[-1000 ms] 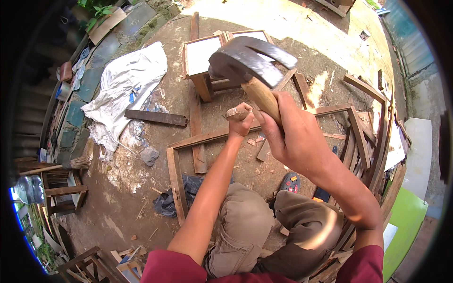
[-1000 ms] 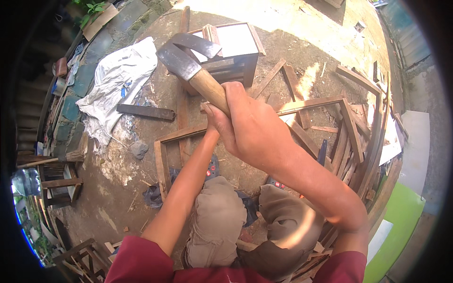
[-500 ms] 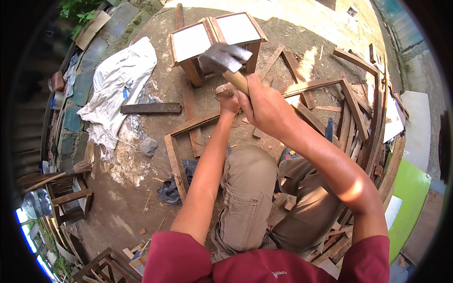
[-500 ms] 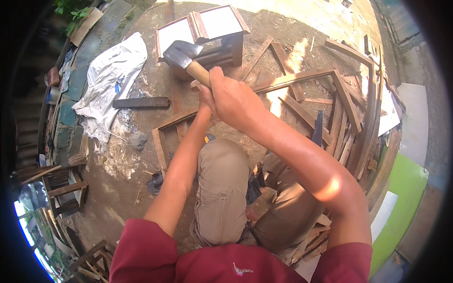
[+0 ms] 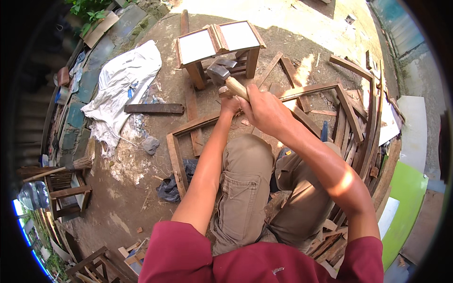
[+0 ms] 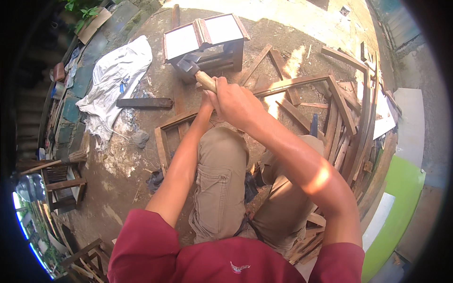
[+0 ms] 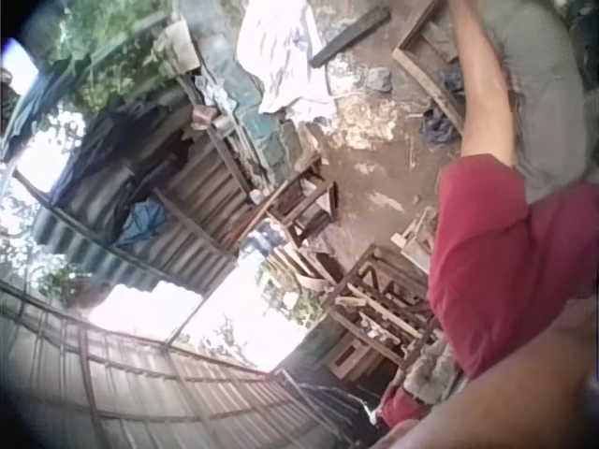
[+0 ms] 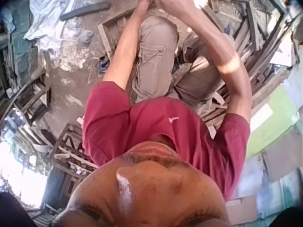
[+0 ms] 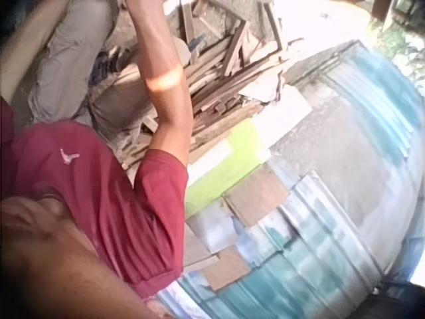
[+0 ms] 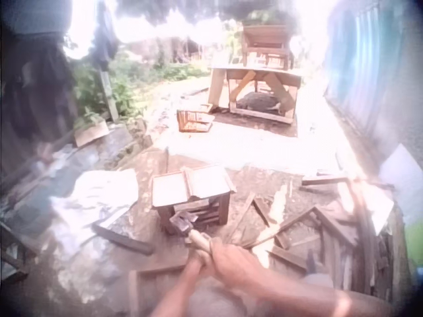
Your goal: The person sits on the ground and assembles a wooden frame using a hammer and a hand saw. They hammer a wooden piece into place, cut a strip of wood, and then handle several flat boards, placing them on the ground.
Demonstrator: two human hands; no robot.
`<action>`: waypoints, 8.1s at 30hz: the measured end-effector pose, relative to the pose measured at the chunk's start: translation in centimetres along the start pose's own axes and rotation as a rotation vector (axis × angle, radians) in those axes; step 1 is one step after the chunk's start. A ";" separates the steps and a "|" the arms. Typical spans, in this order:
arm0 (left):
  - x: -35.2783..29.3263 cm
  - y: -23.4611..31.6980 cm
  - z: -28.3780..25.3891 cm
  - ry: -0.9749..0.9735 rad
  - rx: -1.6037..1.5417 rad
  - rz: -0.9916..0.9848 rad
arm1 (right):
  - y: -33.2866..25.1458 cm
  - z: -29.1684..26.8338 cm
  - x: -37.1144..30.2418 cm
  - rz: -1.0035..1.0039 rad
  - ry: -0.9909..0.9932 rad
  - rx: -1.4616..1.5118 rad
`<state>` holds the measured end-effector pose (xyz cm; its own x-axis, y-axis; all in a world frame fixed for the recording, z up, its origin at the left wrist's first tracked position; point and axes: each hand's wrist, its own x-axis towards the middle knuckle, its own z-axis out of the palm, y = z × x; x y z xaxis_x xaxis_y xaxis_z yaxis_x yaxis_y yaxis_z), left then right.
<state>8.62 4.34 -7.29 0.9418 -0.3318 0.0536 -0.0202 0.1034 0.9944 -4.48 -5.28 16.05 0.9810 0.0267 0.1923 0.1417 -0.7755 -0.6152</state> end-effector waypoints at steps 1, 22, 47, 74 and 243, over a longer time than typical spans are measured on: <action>0.6 0.3 0.2 -0.006 0.013 0.008 | 0.0 -0.7 0.5 0.033 -0.005 -0.004; 0.2 -1.2 0.8 0.074 0.046 -0.061 | 1.9 1.9 -0.4 0.053 0.044 -0.043; -0.2 -0.6 -0.3 0.067 0.115 0.033 | -3.0 1.2 1.1 -0.025 0.259 0.134; -0.2 -0.9 1.3 0.045 0.050 0.028 | 3.4 3.4 -1.0 0.087 0.044 -0.096; 12.8 -4.1 -4.1 -0.478 -0.034 0.064 | 31.6 23.7 -3.8 0.421 -0.043 -0.022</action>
<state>22.10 3.54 -11.04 0.6794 -0.7165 0.1584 -0.0551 0.1654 0.9847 -0.56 -14.96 -22.21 0.9574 -0.2693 -0.1045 -0.2748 -0.7377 -0.6167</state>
